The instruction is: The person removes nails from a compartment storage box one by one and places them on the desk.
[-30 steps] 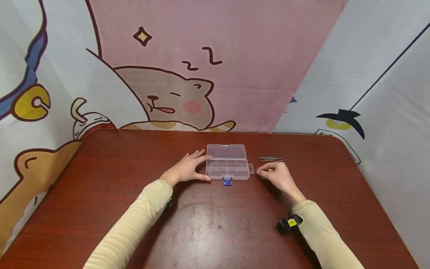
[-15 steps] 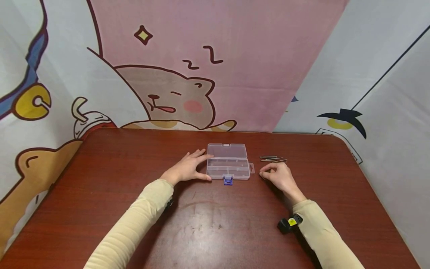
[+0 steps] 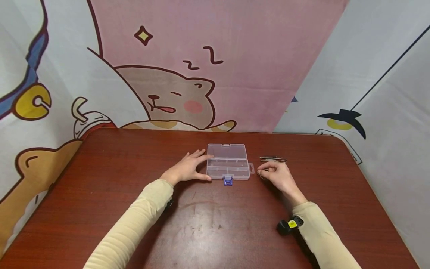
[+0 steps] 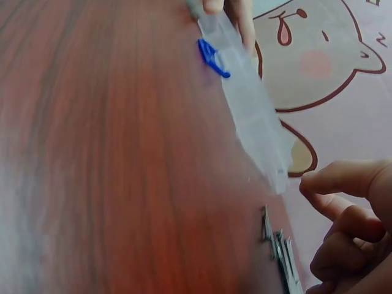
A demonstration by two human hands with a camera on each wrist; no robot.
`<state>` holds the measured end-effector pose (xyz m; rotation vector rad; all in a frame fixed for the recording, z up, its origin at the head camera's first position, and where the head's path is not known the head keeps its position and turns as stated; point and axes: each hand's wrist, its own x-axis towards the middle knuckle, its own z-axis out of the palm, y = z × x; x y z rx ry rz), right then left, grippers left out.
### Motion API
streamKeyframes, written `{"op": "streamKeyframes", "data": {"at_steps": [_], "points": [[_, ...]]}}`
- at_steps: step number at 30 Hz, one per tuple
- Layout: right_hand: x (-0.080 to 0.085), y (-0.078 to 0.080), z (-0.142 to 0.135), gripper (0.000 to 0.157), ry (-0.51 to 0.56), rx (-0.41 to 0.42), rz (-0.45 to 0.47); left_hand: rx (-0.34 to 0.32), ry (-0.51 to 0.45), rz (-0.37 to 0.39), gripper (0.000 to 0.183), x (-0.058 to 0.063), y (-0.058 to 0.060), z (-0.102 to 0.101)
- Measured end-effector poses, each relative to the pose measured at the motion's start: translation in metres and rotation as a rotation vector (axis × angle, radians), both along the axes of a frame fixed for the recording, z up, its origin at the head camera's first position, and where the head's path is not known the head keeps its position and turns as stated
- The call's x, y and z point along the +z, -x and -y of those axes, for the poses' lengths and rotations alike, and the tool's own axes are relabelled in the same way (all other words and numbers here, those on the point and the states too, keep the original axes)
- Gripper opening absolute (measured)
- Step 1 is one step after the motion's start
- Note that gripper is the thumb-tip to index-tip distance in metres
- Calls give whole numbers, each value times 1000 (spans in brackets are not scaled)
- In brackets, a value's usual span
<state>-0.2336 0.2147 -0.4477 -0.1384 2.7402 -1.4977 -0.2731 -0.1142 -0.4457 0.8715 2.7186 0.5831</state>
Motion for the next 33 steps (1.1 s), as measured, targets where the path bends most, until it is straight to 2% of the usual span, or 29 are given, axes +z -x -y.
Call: {"op": "streamKeyframes", "data": {"at_steps": [6, 10, 17, 19, 27, 33], "points": [[4, -3, 17, 11, 50, 42, -46, -7, -2, -3, 85, 0, 0, 0], [7, -7, 32, 8, 69, 98, -96, -5, -3, -1, 85, 0, 0, 1], [36, -24, 60, 6, 102, 189, -132, 3, 5, 0, 85, -2, 1, 0], [37, -25, 65, 6, 84, 199, -137, 5, 7, 3, 85, -2, 1, 0], [8, -5, 68, 7, 79, 225, -169, 13, 6, 8, 85, 0, 1, -1], [2, 1, 80, 4, 95, 260, -167, 14, 3, 15, 85, 1, 0, -1]]}}
